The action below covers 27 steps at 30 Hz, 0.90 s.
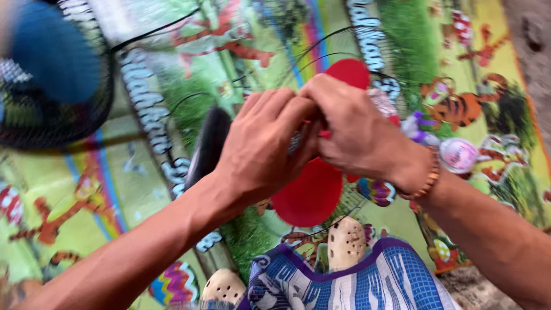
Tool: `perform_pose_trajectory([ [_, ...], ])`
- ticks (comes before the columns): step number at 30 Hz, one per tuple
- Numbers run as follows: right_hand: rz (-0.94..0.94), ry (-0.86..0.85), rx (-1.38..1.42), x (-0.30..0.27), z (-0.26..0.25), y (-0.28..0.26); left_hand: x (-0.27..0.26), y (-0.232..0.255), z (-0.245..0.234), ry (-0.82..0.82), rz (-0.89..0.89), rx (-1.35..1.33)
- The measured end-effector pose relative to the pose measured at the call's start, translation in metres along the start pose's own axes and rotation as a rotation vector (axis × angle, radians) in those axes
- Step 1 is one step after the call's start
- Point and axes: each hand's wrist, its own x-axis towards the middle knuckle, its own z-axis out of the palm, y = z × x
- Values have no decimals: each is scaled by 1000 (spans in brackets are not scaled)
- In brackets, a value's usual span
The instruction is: The person wipes a red fan blade with a cloth, then attaches it to a fan motor and secures it with a black cap. They then remove the front grille of a blue fan and adjust the blue blades inside.
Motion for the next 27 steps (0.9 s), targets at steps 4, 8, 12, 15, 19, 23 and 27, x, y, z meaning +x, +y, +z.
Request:
perform_pose_trajectory([
  [4, 55, 1, 49, -21, 7, 32, 12, 1, 14, -163, -96, -114],
  [8, 205, -61, 43, -39, 13, 60, 8, -11, 18, -208, -170, -257],
  [12, 291, -73, 75, -43, 22, 68, 0, -23, 7, -325, -191, -158],
  [15, 263, -112, 88, -40, 31, 66, -13, -22, 7, -702, -50, 221],
  [19, 281, -212, 35, -36, 43, 62, -37, -13, 39, -863, 156, 609],
  [23, 267, -222, 24, -36, 48, 66, -46, -26, 65, -888, 115, 608],
  [27, 296, -191, 62, -41, 44, 72, -40, -26, 68, -948, 158, 622],
])
